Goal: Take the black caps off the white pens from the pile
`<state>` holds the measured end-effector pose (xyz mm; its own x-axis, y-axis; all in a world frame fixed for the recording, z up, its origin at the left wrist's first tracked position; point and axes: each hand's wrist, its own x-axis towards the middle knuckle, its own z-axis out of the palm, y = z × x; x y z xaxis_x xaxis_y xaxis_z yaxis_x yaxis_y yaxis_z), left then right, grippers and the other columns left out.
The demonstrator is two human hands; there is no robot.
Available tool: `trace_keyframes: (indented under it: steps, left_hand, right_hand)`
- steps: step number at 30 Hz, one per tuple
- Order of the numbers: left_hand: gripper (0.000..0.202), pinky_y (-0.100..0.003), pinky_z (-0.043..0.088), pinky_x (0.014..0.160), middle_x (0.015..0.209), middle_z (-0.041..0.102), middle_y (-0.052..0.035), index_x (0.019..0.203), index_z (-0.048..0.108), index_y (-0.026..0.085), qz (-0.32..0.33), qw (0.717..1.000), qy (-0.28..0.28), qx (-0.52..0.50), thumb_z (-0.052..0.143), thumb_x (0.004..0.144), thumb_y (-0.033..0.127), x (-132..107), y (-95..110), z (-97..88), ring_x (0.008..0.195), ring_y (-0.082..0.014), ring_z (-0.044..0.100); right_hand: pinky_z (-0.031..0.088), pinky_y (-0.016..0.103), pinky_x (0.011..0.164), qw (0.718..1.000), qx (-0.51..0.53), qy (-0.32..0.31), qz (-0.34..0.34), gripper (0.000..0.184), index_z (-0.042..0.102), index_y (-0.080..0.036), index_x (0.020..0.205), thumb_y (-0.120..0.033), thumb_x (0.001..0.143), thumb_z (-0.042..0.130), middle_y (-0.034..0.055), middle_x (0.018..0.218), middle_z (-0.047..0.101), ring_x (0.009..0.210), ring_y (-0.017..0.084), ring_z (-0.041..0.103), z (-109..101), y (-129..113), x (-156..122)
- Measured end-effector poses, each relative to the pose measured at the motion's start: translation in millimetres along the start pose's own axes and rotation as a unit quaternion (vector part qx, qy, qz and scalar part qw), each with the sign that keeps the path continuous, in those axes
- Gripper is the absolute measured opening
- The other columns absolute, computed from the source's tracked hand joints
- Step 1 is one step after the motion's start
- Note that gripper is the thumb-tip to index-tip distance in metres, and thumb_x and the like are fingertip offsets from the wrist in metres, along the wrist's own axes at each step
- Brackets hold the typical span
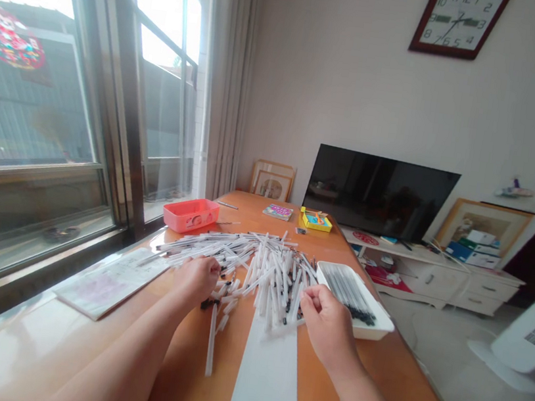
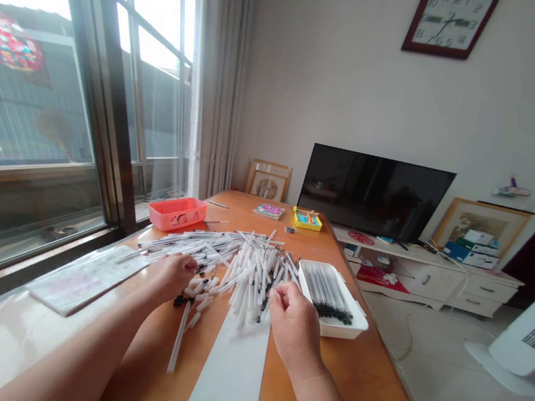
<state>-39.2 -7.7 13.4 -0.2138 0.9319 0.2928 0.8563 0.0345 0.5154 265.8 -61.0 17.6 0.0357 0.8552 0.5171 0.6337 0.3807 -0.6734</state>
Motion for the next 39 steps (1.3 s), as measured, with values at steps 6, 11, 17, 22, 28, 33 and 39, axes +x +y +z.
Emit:
trace_keyframes:
  steps: [6, 11, 17, 22, 28, 33, 39]
  left_hand:
    - [0.019, -0.042, 0.036, 0.078, 0.104, 0.072, -0.0104, 0.081, 0.075, 0.03, -0.077, 0.993, 0.03, 0.088, 0.063, 0.066, 0.03, 11.1, -23.1, -11.3, 0.104, -0.0385, 0.055]
    - [0.015, -0.046, 0.035, 0.079, 0.091, 0.073, -0.0119, 0.071, 0.075, 0.029, -0.101, 0.991, -0.027, 0.087, 0.067, 0.058, 0.031, 15.5, -28.8, -8.6, 0.101, -0.0409, 0.055]
    - [0.013, -0.049, 0.034, 0.079, 0.087, 0.074, -0.0123, 0.069, 0.074, 0.03, -0.104, 0.988, -0.064, 0.092, 0.066, 0.059, 0.033, 17.3, -30.0, -3.0, 0.097, -0.041, 0.057]
    - [0.01, -0.048, 0.035, 0.078, 0.078, 0.073, -0.0124, 0.061, 0.071, 0.027, -0.103, 0.986, -0.085, 0.101, 0.067, 0.059, 0.035, 16.9, -27.5, 0.0, 0.092, -0.0399, 0.06]
    - [0.01, -0.044, 0.037, 0.076, 0.07, 0.071, -0.0106, 0.059, 0.069, 0.023, -0.105, 0.984, -0.105, 0.096, 0.068, 0.058, 0.033, 16.4, -21.2, -4.0, 0.086, -0.0358, 0.061]
    - [0.011, -0.036, 0.038, 0.07, 0.066, 0.067, -0.006, 0.065, 0.069, 0.023, -0.089, 0.988, -0.103, 0.076, 0.066, 0.063, 0.033, 12.4, -14.1, -9.6, 0.08, -0.0297, 0.061]
    - [0.027, -0.025, 0.036, 0.058, 0.067, 0.061, 0.001, 0.081, 0.067, 0.019, 0.004, 0.958, -0.178, -0.224, 0.066, 0.072, 0.044, -9.0, 12.5, -17.7, 0.062, -0.0151, 0.051]
  right_hand:
    - [0.039, 0.026, 0.056, 1.0, 0.0, -0.004, -0.002, 0.025, 0.061, -0.023, 0.08, -0.044, 0.09, 0.052, -0.0014, 0.06, 0.063, 0.056, 0.017, 0.057, 0.5, 0.7, 0.5]
    - [0.038, 0.025, 0.056, 1.0, -0.005, 0.006, -0.003, 0.024, 0.062, -0.023, 0.079, -0.042, 0.09, 0.052, -0.0018, 0.06, 0.062, 0.056, 0.016, 0.056, -1.0, -0.4, 0.0]
    - [0.038, 0.025, 0.056, 1.0, -0.002, 0.009, -0.004, 0.024, 0.061, -0.023, 0.078, -0.041, 0.091, 0.052, -0.002, 0.06, 0.062, 0.055, 0.016, 0.055, -1.5, -2.0, 0.2]
    - [0.038, 0.025, 0.057, 1.0, -0.001, 0.006, -0.006, 0.023, 0.061, -0.023, 0.079, -0.041, 0.092, 0.052, -0.0015, 0.062, 0.063, 0.057, 0.016, 0.056, -2.1, -3.0, 0.1]
    - [0.038, 0.026, 0.058, 1.0, 0.004, -0.003, 0.003, 0.023, 0.06, -0.023, 0.08, -0.04, 0.092, 0.051, -0.0007, 0.064, 0.064, 0.058, 0.016, 0.057, -3.2, -4.2, 0.0]
    - [0.038, 0.026, 0.059, 1.0, 0.002, -0.003, 0.005, 0.021, 0.061, -0.023, 0.081, -0.039, 0.091, 0.052, -0.0005, 0.064, 0.064, 0.059, 0.016, 0.056, -3.7, -5.6, 0.1]
    - [0.041, 0.026, 0.06, 0.996, 0.08, -0.02, 0.023, 0.024, 0.064, -0.021, 0.081, -0.041, 0.089, 0.055, 0.0005, 0.065, 0.063, 0.061, 0.016, 0.056, 2.5, -11.3, -2.2]
